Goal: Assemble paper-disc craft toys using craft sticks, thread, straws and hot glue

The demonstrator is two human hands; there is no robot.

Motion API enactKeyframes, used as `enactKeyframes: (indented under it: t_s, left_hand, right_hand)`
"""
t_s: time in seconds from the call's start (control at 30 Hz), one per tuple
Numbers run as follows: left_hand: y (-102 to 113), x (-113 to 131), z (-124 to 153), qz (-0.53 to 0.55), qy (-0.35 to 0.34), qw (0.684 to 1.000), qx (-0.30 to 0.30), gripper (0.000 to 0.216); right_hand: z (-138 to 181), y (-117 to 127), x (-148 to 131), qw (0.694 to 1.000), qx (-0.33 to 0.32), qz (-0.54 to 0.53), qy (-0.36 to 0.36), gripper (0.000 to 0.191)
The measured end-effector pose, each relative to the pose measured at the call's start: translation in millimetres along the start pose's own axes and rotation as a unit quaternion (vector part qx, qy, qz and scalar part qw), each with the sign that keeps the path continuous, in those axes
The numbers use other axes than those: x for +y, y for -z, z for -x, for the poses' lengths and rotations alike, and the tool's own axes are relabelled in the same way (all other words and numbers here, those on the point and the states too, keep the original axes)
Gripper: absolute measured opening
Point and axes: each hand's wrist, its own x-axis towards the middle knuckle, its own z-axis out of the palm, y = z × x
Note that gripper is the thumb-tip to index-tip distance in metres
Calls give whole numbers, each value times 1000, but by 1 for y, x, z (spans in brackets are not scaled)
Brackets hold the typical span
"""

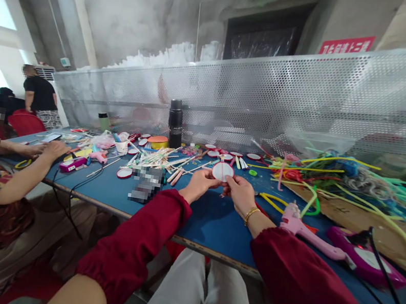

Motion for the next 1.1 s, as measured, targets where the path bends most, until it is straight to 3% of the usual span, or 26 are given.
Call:
enactKeyframes:
  t_s: [0.4,0.6,0.77,1.1]
  left_hand:
    - [-1,4,1,-55,-5,998,-9,40]
    - [5,9,-4,10,-40,995,88,37]
    - [10,11,-7,39,-47,991,116,31]
    - [13,7,-13,50,-54,993,91,42]
  right_hand:
    - [0,2,-1,1000,-7,29,1,19]
    - [-1,0,2,998,-27,63,0,18]
    - [1,0,2,995,-43,87,5,18]
    - [5,2,-3,991,-56,114,44,25]
